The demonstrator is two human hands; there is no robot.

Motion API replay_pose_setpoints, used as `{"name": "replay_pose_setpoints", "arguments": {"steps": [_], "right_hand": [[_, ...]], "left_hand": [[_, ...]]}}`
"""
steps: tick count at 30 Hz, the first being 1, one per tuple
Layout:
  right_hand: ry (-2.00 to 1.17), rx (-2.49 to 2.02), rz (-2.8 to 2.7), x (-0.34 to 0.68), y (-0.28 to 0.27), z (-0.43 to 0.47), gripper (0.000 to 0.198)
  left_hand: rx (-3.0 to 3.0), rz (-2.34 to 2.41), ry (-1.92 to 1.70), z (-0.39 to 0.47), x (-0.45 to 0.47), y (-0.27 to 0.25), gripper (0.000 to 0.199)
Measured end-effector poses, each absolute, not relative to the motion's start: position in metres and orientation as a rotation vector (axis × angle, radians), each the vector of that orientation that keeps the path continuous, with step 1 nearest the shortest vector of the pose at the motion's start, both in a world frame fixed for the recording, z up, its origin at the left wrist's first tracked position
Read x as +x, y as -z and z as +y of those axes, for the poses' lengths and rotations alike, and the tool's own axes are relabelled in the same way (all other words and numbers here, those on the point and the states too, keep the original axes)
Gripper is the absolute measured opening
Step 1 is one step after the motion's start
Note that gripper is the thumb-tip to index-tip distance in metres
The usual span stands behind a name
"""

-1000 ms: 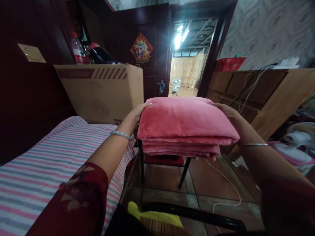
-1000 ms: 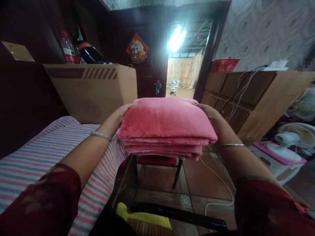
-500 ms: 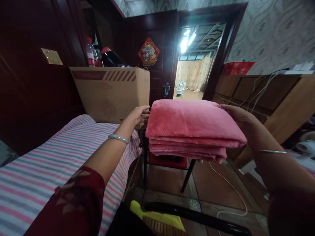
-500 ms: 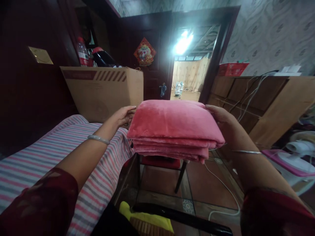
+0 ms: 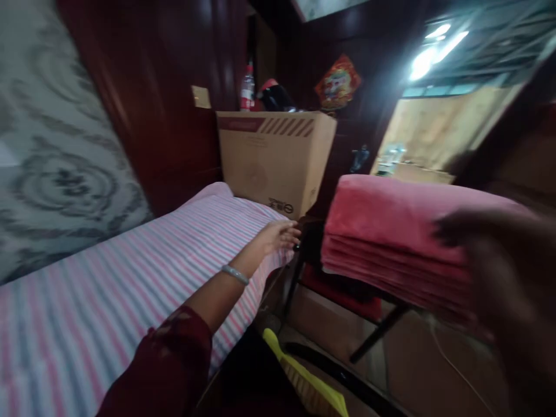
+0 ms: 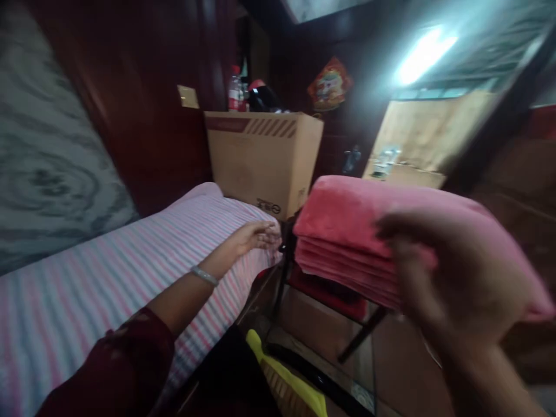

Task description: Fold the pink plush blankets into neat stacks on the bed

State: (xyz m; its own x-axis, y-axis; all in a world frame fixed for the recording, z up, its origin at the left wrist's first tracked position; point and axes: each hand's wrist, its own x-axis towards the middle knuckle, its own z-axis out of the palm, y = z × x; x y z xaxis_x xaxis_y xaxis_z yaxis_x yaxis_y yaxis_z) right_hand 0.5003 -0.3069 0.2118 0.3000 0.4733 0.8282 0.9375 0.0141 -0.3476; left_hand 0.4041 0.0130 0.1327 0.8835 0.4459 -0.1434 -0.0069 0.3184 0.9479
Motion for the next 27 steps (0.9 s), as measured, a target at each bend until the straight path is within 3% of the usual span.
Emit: {"name": "replay_pose_setpoints", "arguments": {"steps": [2,4,9,13,16,21,27], "right_hand": [[0.543,-1.447,-1.801,0.47,-0.175,-0.274,0.036],[0.198,-1.394,-2.094,0.443,-0.138,-0.234,0.037],[-0.266,-1.39,-2.222,0.392,-0.062,-0.14,0.033],[-0.457,-1.252,-2.27,0.357,-0.027,-0.084,0.036],[-0.438,-1.129,-2.268,0.334,-0.001,-0.041,0.039],[-0.165,-1.101,-2.246,0.306,0.042,0.047,0.052],[0.086,-1.277,-2.228,0.297,0.07,0.135,0.059]], "left_hand": [[1.226,0.422,-0.308,0.012,0.369,-0.105,0.029],[1.257,0.484,-0.357,0.013,0.328,-0.079,0.033],[1.524,0.998,-0.729,0.02,0.193,-0.032,0.03],[1.629,1.408,-1.003,0.008,0.07,-0.016,0.024],[1.893,1.819,-1.062,-0.022,-0.009,-0.009,0.033],[2.044,2.359,-0.736,-0.079,-0.09,0.001,0.051],[1.815,2.609,-0.617,-0.127,-0.123,0.018,0.049]]}}
